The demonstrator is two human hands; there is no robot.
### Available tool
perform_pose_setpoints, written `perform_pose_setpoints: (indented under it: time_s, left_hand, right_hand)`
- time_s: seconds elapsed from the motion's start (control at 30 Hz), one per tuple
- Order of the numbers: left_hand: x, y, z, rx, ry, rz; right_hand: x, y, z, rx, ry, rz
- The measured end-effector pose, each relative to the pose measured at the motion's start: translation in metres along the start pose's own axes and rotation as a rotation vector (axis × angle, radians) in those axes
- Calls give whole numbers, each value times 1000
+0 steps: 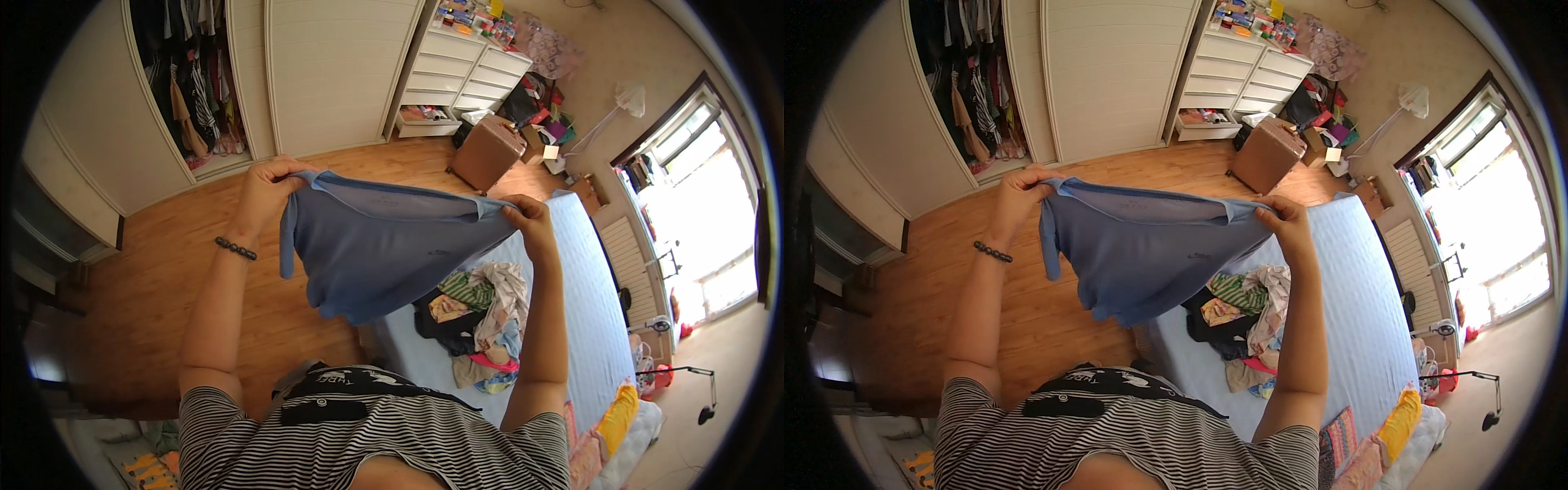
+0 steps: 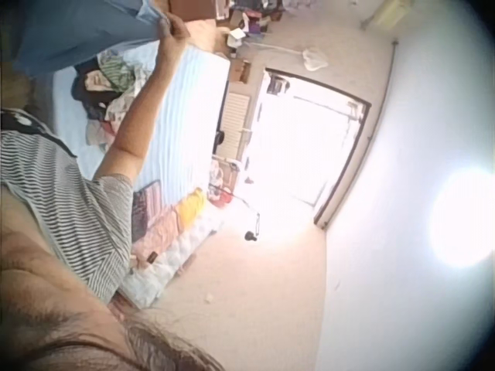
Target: The person picks up a blue t-shirt from a pile on the bed, places it on a hanger, and hangs it in a closet. They then sit on the bed and use a seam ripper to remove stitches from a floral garment.
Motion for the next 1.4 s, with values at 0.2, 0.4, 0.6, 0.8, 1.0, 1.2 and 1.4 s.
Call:
perform_pose_setpoints:
  time_s: [0.2, 0.4, 0.6, 0.8, 1.0, 1.2, 1.4]
  left_hand:
    - [6, -3, 4, -77, 113, 42]
    - [13, 1, 17, 237, 296, -19]
    - [-3, -3, -10, -245, 59, 46]
    - [-28, 23, -25, -833, -134, -76]
    - [-60, 105, -53, -745, -94, -134]
    - [-84, 171, -85, -751, 37, -174]
    - [-104, 248, -116, -856, -60, -256]
  right_hand:
    - [1, 0, -18, -110, -10, -99]
    - [-2, -5, -10, -61, 11, -96]
    - [-10, -20, 10, -2, 44, -106]
    - [-35, -33, 30, 109, 217, -40]
    - [-89, -67, 93, 669, 599, 1]
    - [-183, -91, 114, 455, 448, -18]
    - [-249, -149, 166, 589, 547, -116]
Point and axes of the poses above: each hand's wrist, its own x-axis away from the middle knuckle, its own y-axis out of the back of the hand, z = x × y, the point moved 8 cm from there along -x, towards the middle knuckle, and after that the axes turned 1 degree about -y, right-handed, at the moved point
